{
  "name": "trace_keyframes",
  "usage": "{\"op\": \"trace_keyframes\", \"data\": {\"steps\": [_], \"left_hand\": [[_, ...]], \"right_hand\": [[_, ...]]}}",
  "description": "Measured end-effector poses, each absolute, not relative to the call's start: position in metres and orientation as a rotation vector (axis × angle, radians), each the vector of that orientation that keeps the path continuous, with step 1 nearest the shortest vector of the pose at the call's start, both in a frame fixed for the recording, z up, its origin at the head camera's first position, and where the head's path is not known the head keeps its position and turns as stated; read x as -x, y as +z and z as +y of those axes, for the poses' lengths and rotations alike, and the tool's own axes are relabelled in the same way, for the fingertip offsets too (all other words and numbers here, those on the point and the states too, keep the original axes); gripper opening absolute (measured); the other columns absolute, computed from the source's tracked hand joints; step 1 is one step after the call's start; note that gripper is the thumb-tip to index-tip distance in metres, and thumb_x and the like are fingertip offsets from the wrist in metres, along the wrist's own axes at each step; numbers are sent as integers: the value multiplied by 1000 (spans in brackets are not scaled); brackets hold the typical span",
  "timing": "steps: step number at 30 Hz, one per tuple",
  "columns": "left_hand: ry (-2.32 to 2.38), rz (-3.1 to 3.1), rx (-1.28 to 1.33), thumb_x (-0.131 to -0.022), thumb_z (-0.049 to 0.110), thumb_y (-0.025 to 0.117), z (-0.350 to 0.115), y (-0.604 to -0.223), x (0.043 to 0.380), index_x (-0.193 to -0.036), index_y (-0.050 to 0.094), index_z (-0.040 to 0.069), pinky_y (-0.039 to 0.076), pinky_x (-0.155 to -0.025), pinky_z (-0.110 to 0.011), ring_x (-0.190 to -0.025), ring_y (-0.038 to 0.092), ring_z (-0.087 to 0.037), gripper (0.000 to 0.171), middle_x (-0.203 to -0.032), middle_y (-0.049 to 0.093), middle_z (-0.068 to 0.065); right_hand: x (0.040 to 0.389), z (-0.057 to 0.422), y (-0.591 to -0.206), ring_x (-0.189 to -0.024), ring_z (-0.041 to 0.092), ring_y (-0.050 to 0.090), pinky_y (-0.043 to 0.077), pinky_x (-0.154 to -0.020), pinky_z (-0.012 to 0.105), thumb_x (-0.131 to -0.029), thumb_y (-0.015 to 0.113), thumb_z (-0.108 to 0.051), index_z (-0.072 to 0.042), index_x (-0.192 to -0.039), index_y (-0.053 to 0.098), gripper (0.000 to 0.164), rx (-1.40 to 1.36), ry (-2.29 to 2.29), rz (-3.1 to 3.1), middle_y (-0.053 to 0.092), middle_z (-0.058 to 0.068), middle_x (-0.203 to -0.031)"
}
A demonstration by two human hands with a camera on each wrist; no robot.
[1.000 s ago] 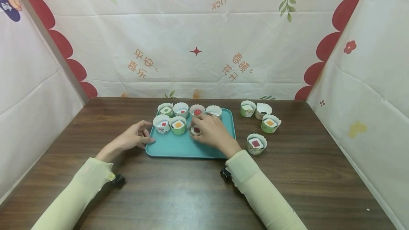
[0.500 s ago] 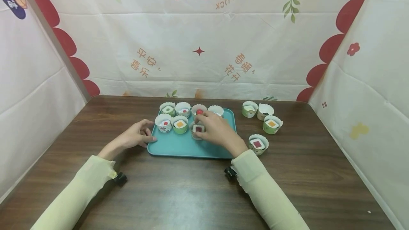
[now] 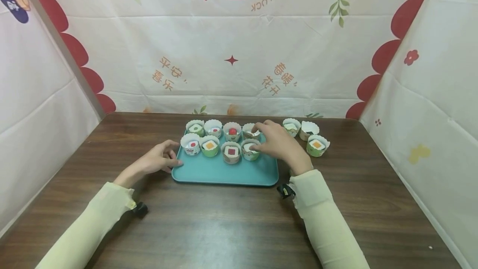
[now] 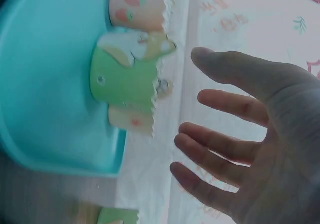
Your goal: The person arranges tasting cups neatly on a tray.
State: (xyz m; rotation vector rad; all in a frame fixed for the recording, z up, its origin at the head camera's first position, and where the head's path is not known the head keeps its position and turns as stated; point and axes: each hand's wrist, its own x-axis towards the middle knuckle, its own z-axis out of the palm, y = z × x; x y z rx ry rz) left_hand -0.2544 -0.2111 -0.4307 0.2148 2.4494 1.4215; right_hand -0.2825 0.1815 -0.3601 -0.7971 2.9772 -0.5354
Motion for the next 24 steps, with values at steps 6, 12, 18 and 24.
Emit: {"op": "trace_keyframes", "data": {"steps": [6,12,18,24], "left_hand": [[1411,2452,-196,-94,10,75,-212,-431,254,-151,38,-3,65,-72,-36,-79,59,-19,70,-96,56,-13],[1414,2451,-189,-93,10,76,-212,-432,256,-151,39,-1,65,-71,-36,-78,59,-19,69,-96,56,-12],[1412,2450,-182,-93,10,75,-213,-433,256,-150,39,-1,65,-71,-36,-79,59,-19,68,-95,56,-12],[1424,2439,-186,-93,8,75,-213,-431,256,-150,39,-1,65,-71,-36,-78,59,-19,68,-95,57,-12]], "right_hand": [[284,195,-357,-102,31,60,55,-86,49,-87,84,-31,-5,-133,65,56,708,-463,2970,65,21,-121],[282,204,-358,-102,32,59,53,-84,50,-87,84,-30,-6,-141,58,65,619,-392,2859,61,24,-124],[284,207,-363,-96,27,60,53,-84,46,-87,84,-25,-2,-141,56,66,625,-358,2750,65,15,-106],[287,210,-367,-100,27,61,53,-81,42,-88,82,-22,-4,-142,55,63,554,-369,2679,65,17,-117]]}}
